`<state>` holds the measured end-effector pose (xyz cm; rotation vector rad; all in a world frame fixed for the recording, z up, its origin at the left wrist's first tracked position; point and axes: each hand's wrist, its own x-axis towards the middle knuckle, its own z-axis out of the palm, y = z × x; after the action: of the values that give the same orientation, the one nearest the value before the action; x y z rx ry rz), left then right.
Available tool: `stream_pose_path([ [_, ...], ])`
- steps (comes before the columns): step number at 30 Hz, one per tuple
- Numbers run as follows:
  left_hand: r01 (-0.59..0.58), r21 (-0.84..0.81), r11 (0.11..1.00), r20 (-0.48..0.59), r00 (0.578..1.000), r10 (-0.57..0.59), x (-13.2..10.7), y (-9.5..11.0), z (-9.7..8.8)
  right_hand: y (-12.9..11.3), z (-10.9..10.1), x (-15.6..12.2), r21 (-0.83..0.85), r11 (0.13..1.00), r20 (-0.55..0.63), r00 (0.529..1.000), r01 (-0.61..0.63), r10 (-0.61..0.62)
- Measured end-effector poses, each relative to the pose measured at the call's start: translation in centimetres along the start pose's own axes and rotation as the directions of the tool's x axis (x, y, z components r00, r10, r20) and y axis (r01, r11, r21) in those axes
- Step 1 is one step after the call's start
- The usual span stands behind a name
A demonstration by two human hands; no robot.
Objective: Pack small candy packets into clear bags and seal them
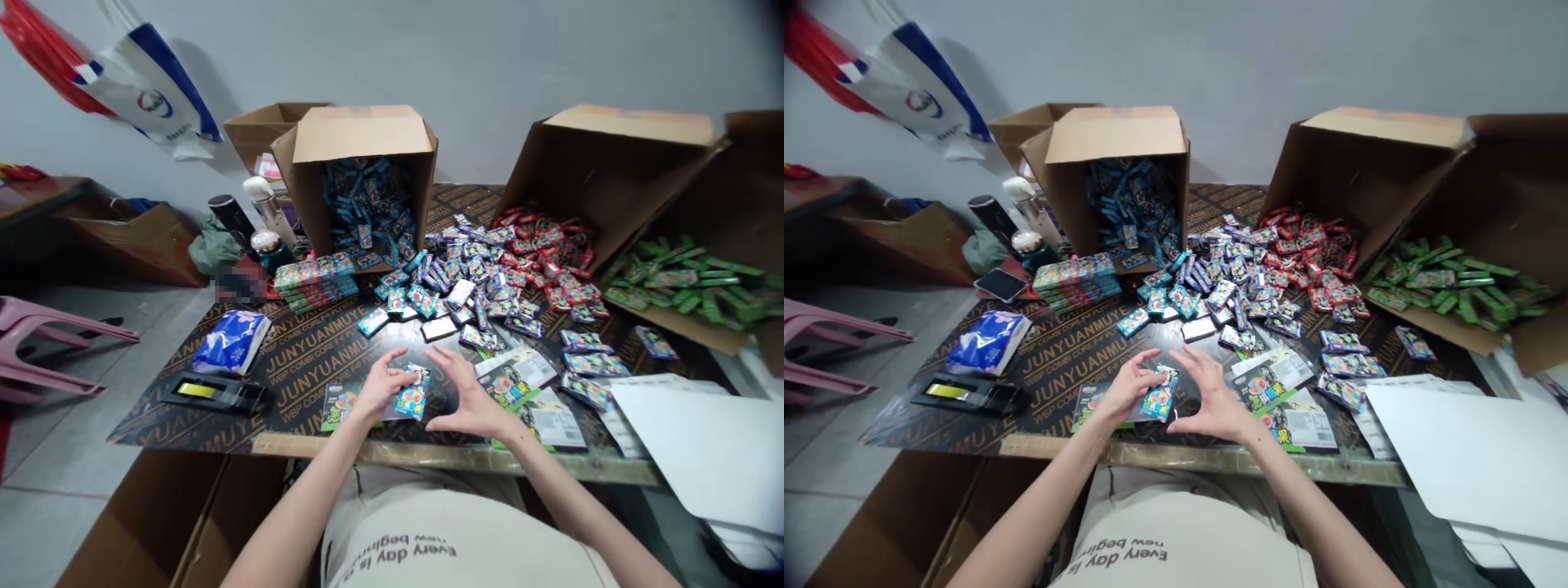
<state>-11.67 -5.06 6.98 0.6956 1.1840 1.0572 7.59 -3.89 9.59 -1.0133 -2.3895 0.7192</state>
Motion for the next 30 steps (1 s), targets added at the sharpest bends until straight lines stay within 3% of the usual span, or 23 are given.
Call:
stream_pose_path([
  [5, -0.019, 0.063, 0.998, 0.041, 0.999, 0.017, -0.3, -0.6, 1.2, 0.1, 1.0, -0.3, -0.071, 0.997, -0.015, 1.0, -0.005, 0.004],
  [7, -0.14, 0.26, 0.955, 0.097, 0.988, 0.119, -0.8, -0.6, 0.2, 0.7, 1.1, -0.6, -0.083, 0.996, -0.067, 0.997, -0.037, 0.032],
  [8, -0.236, 0.415, 0.879, 0.154, 0.97, 0.188, -1.1, -0.6, -0.6, 1.2, 1.1, -0.8, -0.092, 0.994, -0.098, 0.994, -0.06, 0.051],
  [9, -0.332, 0.574, 0.749, 0.225, 0.943, 0.245, -1.4, -0.6, -1.4, 1.7, 1.1, -1.0, -0.101, 0.991, -0.13, 0.989, -0.084, 0.071],
  [12, -0.456, 0.849, 0.267, 0.398, 0.884, 0.246, -2.0, -1.2, -3.7, 3.0, 1.3, -1.6, -0.126, 0.984, -0.181, 0.978, -0.125, 0.101],
  [13, -0.453, 0.875, 0.168, 0.413, 0.882, 0.227, -2.1, -1.5, -4.2, 3.3, 1.4, -1.7, -0.135, 0.983, -0.179, 0.979, -0.123, 0.098],
  [15, -0.448, 0.89, 0.079, 0.424, 0.88, 0.216, -2.0, -1.8, -4.5, 3.5, 1.9, -1.8, -0.155, 0.983, -0.164, 0.984, -0.101, 0.075],
  [21, -0.49, 0.865, 0.109, 0.437, 0.843, 0.314, -1.7, -0.5, -3.5, 3.2, 2.2, -1.6, -0.128, 0.992, -0.062, 0.998, 0.008, -0.016],
  [25, -0.513, 0.85, 0.118, 0.471, 0.841, 0.267, -2.3, 0.4, -3.0, 3.7, 2.1, -2.0, -0.066, 0.994, -0.009, 0.996, 0.085, -0.086],
  [30, -0.514, 0.845, 0.144, 0.479, 0.849, 0.221, -2.4, 0.8, -3.3, 6.6, 2.4, -1.8, -0.018, 0.984, -0.008, 0.984, 0.178, -0.178],
])
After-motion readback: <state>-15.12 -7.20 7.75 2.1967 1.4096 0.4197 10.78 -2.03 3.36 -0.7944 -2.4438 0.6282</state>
